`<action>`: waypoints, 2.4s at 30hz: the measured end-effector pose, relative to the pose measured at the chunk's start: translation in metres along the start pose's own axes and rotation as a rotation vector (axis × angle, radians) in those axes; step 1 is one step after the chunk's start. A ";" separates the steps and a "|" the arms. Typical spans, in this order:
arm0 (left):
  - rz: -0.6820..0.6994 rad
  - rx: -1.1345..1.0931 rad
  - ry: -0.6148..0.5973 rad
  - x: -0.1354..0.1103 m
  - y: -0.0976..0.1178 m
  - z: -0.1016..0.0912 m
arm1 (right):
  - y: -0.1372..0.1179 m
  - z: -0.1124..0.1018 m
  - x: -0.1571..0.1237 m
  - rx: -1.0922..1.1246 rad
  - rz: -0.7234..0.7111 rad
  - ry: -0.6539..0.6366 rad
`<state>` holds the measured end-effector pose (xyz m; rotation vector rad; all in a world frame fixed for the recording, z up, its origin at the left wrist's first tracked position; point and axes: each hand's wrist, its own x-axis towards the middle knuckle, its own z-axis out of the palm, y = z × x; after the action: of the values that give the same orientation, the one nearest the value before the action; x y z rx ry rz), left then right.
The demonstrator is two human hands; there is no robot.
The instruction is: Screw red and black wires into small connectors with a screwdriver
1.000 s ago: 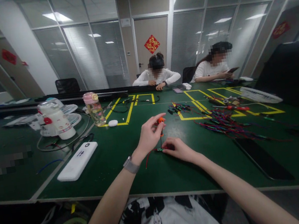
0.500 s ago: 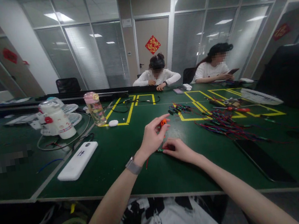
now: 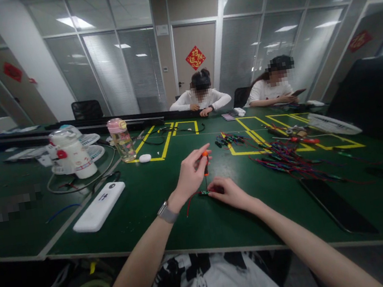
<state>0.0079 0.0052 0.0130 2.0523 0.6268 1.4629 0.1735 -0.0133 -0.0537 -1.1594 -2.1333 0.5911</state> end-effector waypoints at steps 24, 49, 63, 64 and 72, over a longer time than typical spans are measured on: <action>0.025 0.156 0.011 -0.003 0.003 -0.001 | 0.003 0.001 0.000 -0.007 -0.012 0.005; -0.111 -0.078 -0.054 0.009 -0.011 -0.009 | -0.003 0.000 0.000 -0.013 0.012 0.009; -0.033 -0.045 0.000 0.006 0.001 -0.005 | -0.003 0.000 0.001 -0.007 -0.002 0.008; -0.072 -0.146 -0.030 0.007 0.000 -0.005 | -0.002 0.000 0.001 -0.003 -0.004 0.008; -0.003 0.163 0.203 0.004 -0.005 -0.006 | -0.002 0.000 0.000 -0.011 -0.006 0.004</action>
<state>0.0031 0.0124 0.0140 2.0359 0.8551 1.6815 0.1725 -0.0142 -0.0521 -1.1594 -2.1388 0.5747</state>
